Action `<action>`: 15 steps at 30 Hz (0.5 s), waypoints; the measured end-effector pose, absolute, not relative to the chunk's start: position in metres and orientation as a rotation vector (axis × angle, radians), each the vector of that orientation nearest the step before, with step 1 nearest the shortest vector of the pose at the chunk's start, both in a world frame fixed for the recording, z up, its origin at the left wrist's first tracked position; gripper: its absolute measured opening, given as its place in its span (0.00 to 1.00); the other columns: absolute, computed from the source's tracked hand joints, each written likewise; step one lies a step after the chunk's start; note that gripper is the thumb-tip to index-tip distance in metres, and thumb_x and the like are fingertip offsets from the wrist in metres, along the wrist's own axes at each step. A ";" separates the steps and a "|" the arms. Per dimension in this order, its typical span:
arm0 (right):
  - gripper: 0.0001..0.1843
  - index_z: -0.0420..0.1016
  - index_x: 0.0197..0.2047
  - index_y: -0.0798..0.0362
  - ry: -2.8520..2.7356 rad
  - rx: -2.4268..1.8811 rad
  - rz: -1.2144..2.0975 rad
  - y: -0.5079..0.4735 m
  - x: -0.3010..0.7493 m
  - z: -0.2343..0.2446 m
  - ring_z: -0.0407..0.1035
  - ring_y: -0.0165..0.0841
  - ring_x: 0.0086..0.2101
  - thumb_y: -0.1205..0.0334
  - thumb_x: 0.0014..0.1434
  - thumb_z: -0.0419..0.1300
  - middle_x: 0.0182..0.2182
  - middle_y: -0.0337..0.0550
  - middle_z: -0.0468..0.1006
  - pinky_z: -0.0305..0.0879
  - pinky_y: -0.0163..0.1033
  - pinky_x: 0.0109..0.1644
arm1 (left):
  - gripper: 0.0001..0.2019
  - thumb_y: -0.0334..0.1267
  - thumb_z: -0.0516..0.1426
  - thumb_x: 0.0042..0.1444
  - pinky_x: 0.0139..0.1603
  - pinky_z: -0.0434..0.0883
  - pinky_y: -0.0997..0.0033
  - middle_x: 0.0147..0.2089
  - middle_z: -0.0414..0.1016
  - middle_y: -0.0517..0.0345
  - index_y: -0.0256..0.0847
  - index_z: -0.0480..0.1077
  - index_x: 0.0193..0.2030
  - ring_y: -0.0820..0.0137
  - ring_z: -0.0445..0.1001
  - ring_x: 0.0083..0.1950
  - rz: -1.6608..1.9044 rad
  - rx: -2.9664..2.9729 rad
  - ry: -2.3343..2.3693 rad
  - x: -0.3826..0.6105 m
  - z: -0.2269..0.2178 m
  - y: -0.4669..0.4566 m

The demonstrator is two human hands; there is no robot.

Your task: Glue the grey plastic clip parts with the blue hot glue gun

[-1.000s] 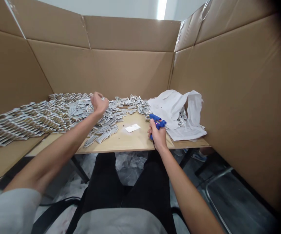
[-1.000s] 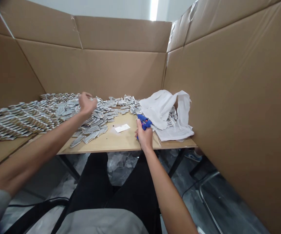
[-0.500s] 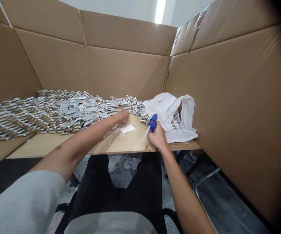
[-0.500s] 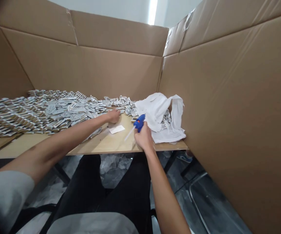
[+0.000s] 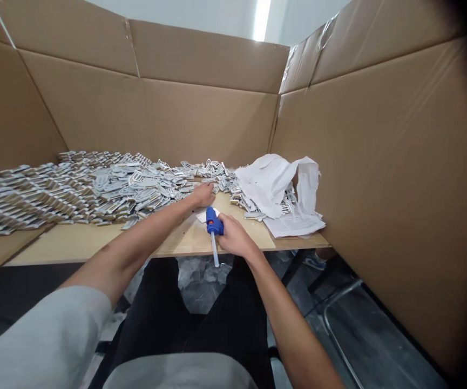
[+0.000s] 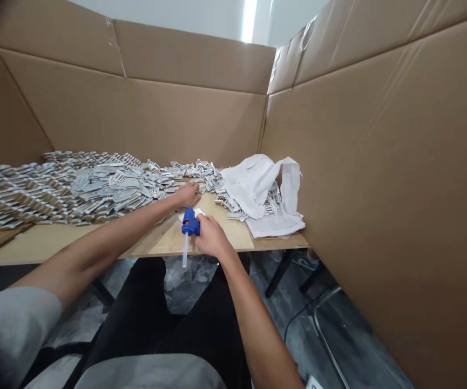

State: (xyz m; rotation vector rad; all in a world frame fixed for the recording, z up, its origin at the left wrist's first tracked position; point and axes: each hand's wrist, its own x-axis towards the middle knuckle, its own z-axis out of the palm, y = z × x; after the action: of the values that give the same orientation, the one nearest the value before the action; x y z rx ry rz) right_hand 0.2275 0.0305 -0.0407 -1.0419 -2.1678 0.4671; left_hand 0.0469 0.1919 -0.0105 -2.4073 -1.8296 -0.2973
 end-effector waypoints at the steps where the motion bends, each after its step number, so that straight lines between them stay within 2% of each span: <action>1: 0.11 0.70 0.42 0.50 -2.160 -1.084 0.472 0.030 0.229 -0.038 0.71 0.40 0.41 0.70 0.56 0.62 0.39 0.43 0.78 0.61 0.38 0.43 | 0.25 0.40 0.53 0.65 0.70 0.63 0.48 0.70 0.69 0.37 0.37 0.67 0.68 0.48 0.65 0.71 -0.306 -2.419 -1.812 0.046 -0.012 0.192; 2: 0.09 0.70 0.40 0.50 -2.144 -1.127 0.473 0.030 0.231 -0.036 0.71 0.39 0.38 0.70 0.56 0.62 0.36 0.41 0.78 0.60 0.38 0.41 | 0.26 0.40 0.52 0.66 0.70 0.62 0.47 0.71 0.67 0.38 0.39 0.65 0.70 0.48 0.64 0.72 -0.303 -2.440 -1.796 0.046 -0.013 0.193; 4: 0.08 0.70 0.39 0.50 -2.084 -1.198 0.453 0.032 0.234 -0.035 0.69 0.38 0.34 0.69 0.56 0.63 0.33 0.40 0.76 0.57 0.37 0.37 | 0.24 0.39 0.50 0.67 0.70 0.62 0.46 0.70 0.69 0.39 0.40 0.67 0.68 0.49 0.65 0.71 -0.275 -2.481 -1.780 0.046 -0.015 0.196; 8: 0.12 0.69 0.42 0.51 -2.018 -1.234 0.377 0.038 0.236 -0.040 0.70 0.39 0.37 0.68 0.54 0.65 0.37 0.43 0.78 0.60 0.38 0.40 | 0.19 0.39 0.51 0.66 0.66 0.64 0.45 0.61 0.75 0.34 0.37 0.72 0.60 0.46 0.71 0.64 -0.282 -2.484 -1.783 0.047 -0.018 0.201; 12: 0.14 0.70 0.43 0.51 -2.068 -1.244 0.409 0.041 0.238 -0.044 0.71 0.42 0.38 0.71 0.53 0.63 0.38 0.45 0.79 0.61 0.38 0.41 | 0.17 0.43 0.55 0.65 0.62 0.66 0.51 0.56 0.77 0.38 0.39 0.73 0.56 0.48 0.72 0.60 -0.360 -2.516 -1.731 0.053 -0.019 0.200; 15: 0.17 0.71 0.44 0.50 -2.057 -1.273 0.439 0.041 0.246 -0.039 0.73 0.42 0.38 0.75 0.51 0.60 0.37 0.44 0.80 0.63 0.39 0.41 | 0.13 0.44 0.58 0.62 0.58 0.68 0.57 0.50 0.79 0.42 0.39 0.74 0.48 0.52 0.74 0.55 -0.429 -2.547 -1.691 0.058 -0.019 0.198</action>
State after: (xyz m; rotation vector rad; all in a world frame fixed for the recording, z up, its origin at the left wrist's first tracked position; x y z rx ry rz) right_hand 0.2457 0.0406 -0.0388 -1.2726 -2.0570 0.4387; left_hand 0.0581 0.1976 -0.0187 -2.5474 -1.6913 -0.4289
